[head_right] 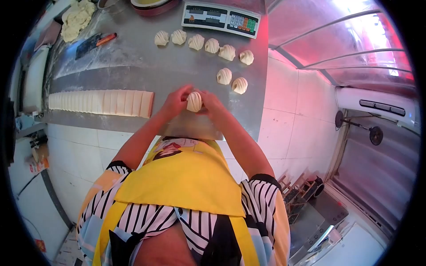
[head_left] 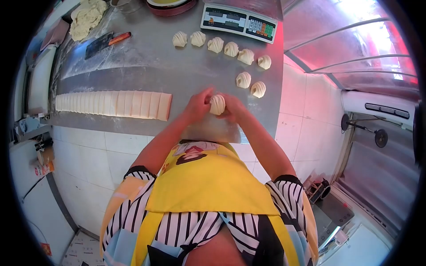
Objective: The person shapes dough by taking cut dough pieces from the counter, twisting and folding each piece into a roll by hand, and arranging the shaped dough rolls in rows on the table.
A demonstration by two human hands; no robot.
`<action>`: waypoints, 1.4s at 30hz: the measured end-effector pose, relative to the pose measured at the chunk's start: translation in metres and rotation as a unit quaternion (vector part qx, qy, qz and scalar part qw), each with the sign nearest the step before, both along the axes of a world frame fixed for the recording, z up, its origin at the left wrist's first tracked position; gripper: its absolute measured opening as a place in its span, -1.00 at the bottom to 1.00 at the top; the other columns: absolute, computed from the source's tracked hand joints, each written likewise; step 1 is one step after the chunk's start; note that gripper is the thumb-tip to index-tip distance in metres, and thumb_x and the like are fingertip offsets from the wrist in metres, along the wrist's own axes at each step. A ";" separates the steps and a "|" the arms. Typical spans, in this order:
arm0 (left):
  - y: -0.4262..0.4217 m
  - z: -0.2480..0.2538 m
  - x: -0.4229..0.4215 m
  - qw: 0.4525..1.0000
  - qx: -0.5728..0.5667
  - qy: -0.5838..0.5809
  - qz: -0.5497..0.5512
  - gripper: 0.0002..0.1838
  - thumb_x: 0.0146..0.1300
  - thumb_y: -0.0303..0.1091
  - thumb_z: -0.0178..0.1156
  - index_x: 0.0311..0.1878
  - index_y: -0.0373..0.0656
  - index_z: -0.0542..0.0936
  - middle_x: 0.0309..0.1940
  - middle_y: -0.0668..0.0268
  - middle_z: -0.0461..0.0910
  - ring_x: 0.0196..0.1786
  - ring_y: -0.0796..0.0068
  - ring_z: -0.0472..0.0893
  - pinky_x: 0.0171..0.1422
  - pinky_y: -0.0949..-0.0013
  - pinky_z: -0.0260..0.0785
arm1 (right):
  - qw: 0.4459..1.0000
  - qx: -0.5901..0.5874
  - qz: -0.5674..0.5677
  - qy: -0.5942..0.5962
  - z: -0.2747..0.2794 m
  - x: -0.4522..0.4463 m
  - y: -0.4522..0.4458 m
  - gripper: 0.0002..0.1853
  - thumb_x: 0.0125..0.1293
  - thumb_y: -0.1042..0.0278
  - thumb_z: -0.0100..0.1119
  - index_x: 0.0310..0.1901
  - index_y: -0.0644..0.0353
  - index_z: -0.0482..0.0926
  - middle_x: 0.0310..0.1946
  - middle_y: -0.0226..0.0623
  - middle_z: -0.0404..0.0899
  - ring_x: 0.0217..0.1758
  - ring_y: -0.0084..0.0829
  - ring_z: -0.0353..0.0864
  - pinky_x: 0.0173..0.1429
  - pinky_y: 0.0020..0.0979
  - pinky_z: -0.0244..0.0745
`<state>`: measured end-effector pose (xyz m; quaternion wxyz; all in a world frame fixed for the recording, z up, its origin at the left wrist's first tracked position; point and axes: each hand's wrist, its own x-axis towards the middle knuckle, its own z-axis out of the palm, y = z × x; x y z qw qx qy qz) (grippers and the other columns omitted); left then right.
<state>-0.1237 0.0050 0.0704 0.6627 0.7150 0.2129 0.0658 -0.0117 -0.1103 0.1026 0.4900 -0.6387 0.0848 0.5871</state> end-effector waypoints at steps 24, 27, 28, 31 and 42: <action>0.004 -0.047 -0.008 0.972 -0.141 0.177 -0.062 -0.67 0.06 -0.49 0.13 -0.09 -0.16 0.30 -0.63 0.25 0.49 -0.70 0.50 0.47 -0.64 0.39 0.26 | 0.861 0.022 0.227 -0.455 -0.097 -0.017 -0.031 -0.72 0.12 0.49 0.08 -0.11 0.21 0.33 -0.50 -0.20 0.52 -0.56 -0.35 0.54 -0.56 -0.37 0.40; -0.001 -0.047 -0.007 0.985 -0.023 0.159 -0.058 -0.68 0.06 -0.49 0.12 -0.11 -0.17 0.30 -0.61 0.18 0.50 -0.66 0.35 0.50 -0.59 0.29 0.30 | 0.942 0.001 0.189 -0.277 -0.065 -0.007 -0.025 -0.77 0.11 0.50 0.06 -0.17 0.22 0.33 -0.52 -0.13 0.53 -0.55 -0.25 0.59 -0.51 -0.27 0.45; -0.002 -0.048 -0.007 0.986 0.036 0.148 -0.060 -0.69 0.05 -0.49 0.11 -0.12 -0.17 0.30 -0.60 0.14 0.51 -0.64 0.27 0.53 -0.55 0.24 0.32 | 0.959 0.011 0.162 -0.230 -0.060 -0.005 -0.025 -0.77 0.11 0.50 0.06 -0.18 0.24 0.33 -0.54 -0.14 0.52 -0.58 -0.28 0.57 -0.52 -0.28 0.44; -0.009 -0.058 -0.011 0.966 0.243 0.092 -0.018 -0.73 0.04 -0.50 0.07 -0.16 -0.17 0.31 -0.52 0.00 0.53 -0.43 -0.06 0.56 -0.36 0.05 0.34 | 0.951 -0.010 0.162 -0.263 -0.070 -0.011 -0.025 -0.79 0.11 0.50 0.05 -0.20 0.26 0.33 -0.56 -0.10 0.52 -0.57 -0.21 0.57 -0.50 -0.22 0.43; 0.006 -0.064 0.010 0.978 0.185 0.094 -0.026 -0.78 0.08 -0.39 0.09 -0.17 -0.18 0.43 -0.39 0.00 0.57 -0.25 -0.06 0.57 -0.19 0.07 0.39 | 0.939 -0.005 0.116 -0.324 -0.082 -0.007 -0.025 -0.71 0.15 0.47 0.15 -0.11 0.28 0.35 -0.47 -0.14 0.55 -0.42 -0.39 0.58 -0.33 -0.40 0.49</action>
